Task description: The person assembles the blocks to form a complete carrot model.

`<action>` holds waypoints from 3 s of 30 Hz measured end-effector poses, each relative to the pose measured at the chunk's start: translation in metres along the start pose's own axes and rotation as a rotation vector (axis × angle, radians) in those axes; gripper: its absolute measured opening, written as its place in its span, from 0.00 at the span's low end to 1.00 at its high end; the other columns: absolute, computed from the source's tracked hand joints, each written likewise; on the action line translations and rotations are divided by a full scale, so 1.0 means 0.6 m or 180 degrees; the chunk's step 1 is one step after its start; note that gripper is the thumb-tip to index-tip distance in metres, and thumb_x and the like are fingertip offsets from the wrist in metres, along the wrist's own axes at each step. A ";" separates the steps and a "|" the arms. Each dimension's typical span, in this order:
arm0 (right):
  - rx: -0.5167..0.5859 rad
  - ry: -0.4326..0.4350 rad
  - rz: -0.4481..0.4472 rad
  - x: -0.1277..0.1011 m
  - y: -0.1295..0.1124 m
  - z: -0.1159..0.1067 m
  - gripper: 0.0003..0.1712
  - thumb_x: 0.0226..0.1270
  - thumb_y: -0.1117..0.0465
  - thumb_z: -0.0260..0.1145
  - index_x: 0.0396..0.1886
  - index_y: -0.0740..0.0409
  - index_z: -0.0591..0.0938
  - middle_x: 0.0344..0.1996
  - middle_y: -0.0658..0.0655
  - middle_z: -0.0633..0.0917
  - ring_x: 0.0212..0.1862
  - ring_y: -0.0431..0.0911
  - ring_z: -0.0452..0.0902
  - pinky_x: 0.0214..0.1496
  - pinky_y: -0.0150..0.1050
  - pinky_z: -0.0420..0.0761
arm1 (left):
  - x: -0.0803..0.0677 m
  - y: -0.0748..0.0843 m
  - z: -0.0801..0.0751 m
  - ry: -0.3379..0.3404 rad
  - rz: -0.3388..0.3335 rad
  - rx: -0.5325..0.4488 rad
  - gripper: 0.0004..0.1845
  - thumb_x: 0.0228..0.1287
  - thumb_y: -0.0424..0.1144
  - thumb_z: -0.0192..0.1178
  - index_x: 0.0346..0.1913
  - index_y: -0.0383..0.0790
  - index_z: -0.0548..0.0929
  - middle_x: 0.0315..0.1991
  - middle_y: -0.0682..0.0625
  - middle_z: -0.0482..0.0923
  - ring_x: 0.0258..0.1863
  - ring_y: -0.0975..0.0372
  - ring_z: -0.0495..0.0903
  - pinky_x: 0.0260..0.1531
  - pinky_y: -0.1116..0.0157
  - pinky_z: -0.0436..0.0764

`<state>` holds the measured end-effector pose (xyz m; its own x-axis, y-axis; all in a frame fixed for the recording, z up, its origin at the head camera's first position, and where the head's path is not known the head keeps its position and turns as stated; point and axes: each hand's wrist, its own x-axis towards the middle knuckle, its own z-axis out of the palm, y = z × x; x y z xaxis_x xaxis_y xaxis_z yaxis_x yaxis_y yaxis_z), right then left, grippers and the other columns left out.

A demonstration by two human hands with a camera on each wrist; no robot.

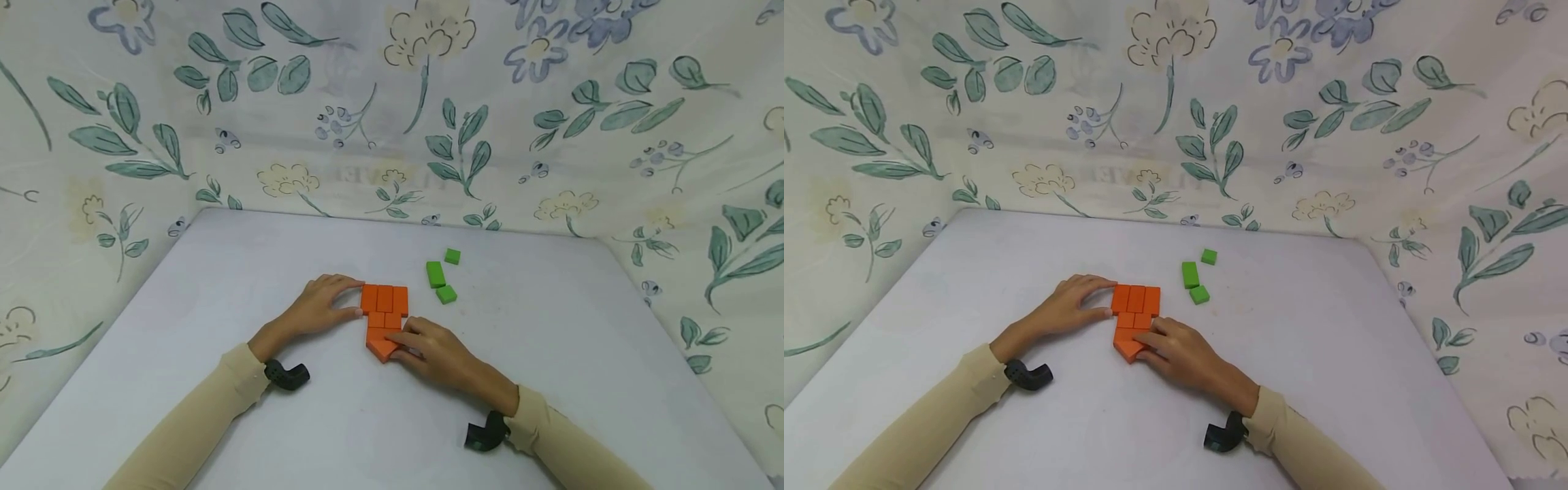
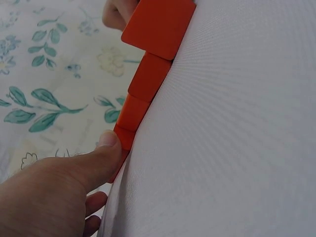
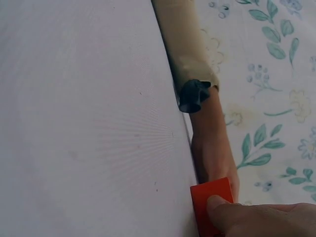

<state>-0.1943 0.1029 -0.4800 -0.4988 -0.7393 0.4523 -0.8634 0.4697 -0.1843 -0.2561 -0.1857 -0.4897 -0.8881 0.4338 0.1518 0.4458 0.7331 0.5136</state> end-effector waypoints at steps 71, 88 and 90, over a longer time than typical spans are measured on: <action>0.0064 0.0165 0.1515 0.039 0.079 -0.067 0.13 0.69 0.57 0.69 0.46 0.61 0.83 0.30 0.53 0.80 0.33 0.44 0.75 0.34 0.34 0.78 | -0.005 0.005 0.004 -0.0034 -0.0096 -0.0082 0.32 0.63 0.60 0.65 0.69 0.56 0.74 0.69 0.49 0.72 0.71 0.50 0.65 0.65 0.44 0.64; 0.0035 -0.0263 0.2748 0.081 0.158 -0.038 0.23 0.66 0.55 0.68 0.52 0.69 0.82 0.43 0.62 0.82 0.41 0.51 0.77 0.43 0.43 0.79 | -0.008 0.002 0.002 0.0054 0.0043 -0.0008 0.32 0.63 0.60 0.64 0.69 0.55 0.74 0.68 0.50 0.73 0.69 0.51 0.67 0.63 0.45 0.65; 0.0228 -0.0241 0.2696 0.087 0.159 -0.044 0.23 0.67 0.55 0.68 0.55 0.67 0.81 0.47 0.62 0.82 0.45 0.52 0.78 0.49 0.45 0.81 | -0.005 0.002 0.000 0.0021 0.0029 0.0014 0.33 0.64 0.60 0.64 0.69 0.56 0.74 0.69 0.51 0.73 0.70 0.52 0.67 0.63 0.46 0.65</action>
<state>-0.3007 0.1217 -0.4511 -0.9799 -0.1839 0.0779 -0.1983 0.8490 -0.4898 -0.2528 -0.1863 -0.4896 -0.8847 0.4371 0.1619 0.4544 0.7313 0.5086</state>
